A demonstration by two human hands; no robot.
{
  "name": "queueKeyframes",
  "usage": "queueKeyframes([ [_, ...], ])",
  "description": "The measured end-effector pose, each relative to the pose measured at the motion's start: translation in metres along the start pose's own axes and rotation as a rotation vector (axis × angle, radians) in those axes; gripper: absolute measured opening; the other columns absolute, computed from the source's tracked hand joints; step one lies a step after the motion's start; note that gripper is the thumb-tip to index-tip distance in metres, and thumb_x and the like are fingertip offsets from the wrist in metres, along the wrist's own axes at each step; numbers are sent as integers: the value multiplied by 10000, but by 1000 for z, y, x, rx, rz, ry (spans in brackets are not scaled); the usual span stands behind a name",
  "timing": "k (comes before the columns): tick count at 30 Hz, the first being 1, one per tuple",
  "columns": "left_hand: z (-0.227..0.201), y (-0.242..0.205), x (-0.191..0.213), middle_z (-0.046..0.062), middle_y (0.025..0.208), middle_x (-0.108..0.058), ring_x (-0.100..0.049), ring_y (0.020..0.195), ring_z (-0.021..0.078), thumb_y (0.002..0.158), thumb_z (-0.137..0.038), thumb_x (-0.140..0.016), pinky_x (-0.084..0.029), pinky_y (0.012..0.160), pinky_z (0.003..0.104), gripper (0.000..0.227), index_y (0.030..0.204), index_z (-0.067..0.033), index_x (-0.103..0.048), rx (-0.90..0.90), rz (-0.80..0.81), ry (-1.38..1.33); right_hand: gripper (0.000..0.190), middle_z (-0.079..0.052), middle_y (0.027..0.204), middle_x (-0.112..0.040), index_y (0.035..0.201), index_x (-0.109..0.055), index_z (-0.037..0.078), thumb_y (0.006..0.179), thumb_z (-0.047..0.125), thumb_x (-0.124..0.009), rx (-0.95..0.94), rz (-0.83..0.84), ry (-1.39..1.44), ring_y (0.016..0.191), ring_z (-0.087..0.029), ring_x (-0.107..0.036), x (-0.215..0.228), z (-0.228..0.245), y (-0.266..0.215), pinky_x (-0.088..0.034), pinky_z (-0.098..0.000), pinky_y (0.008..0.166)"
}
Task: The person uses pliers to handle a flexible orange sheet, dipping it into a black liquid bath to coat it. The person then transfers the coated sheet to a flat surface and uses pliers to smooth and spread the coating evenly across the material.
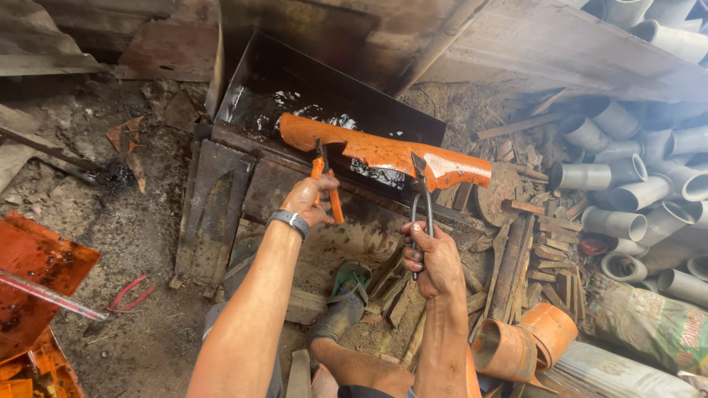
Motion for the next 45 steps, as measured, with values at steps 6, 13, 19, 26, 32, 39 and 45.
queueKeyframes([
  [6, -3, 15, 10, 179, 1504, -399, -370, 1417, 509, 809, -100, -676, -237, 1077, 844, 491, 1277, -118, -531, -10, 37, -85, 98, -41, 825, -530, 927, -621, 1, 968, 88, -603, -18, 28, -5, 536, -73, -409, -3, -7, 2, -329, -193, 399],
  [13, -25, 23, 31, 66, 920, -591, -570, 783, 192, 971, -125, -661, -512, 712, 389, 209, 1146, -138, -546, -177, 53, -124, 102, 14, 728, -481, 941, -626, 27, 988, 117, -618, 2, 47, -47, 517, -43, -385, -25, -21, -4, -331, -189, 392],
  [19, -55, -9, 17, 25, 833, -563, -555, 658, 137, 984, -173, -668, -490, 571, 308, 136, 1058, -123, -566, -440, -22, 153, 110, -16, 742, -550, 943, -617, 15, 987, 111, -586, -24, 8, -60, 525, -71, -420, -32, -15, -5, -346, -203, 399],
  [26, -68, -28, -8, -25, 732, -543, -543, 584, 86, 973, -180, -686, -496, 515, 244, 171, 945, -112, -531, -593, -115, 370, 130, -26, 784, -506, 931, -621, 5, 1002, 112, -597, -10, 91, 72, 562, -78, -430, -18, -17, 4, -352, -206, 422],
  [32, -73, -40, -20, -30, 696, -530, -522, 555, 67, 945, -166, -668, -483, 496, 232, 95, 1004, -118, -612, -625, -155, 416, 123, -29, 815, -506, 960, -626, 2, 1001, 115, -597, -22, 100, 83, 580, -82, -424, -12, -30, 14, -347, -207, 434],
  [39, -72, -36, -25, -30, 712, -457, -426, 598, 92, 955, -136, -672, -391, 536, 262, 95, 967, -93, -587, -683, -116, 437, 101, -30, 811, -506, 1037, -645, 2, 976, 71, -604, -40, 133, 89, 577, -80, -423, -6, -28, 21, -338, -205, 442],
  [45, -71, -45, -37, -51, 769, -457, -413, 720, 88, 966, -106, -665, -395, 666, 279, 132, 900, -72, -555, -778, -109, 503, 114, -59, 830, -546, 1063, -635, -10, 975, 31, -575, -56, 113, 105, 569, -77, -425, -4, -26, 19, -342, -199, 436],
])
Point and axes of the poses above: each hand's wrist, its own y-axis towards the middle knuckle, its own x-axis out of the back of the hand, z = x × y, the point moved 4 cm from there along y, towards the middle knuckle
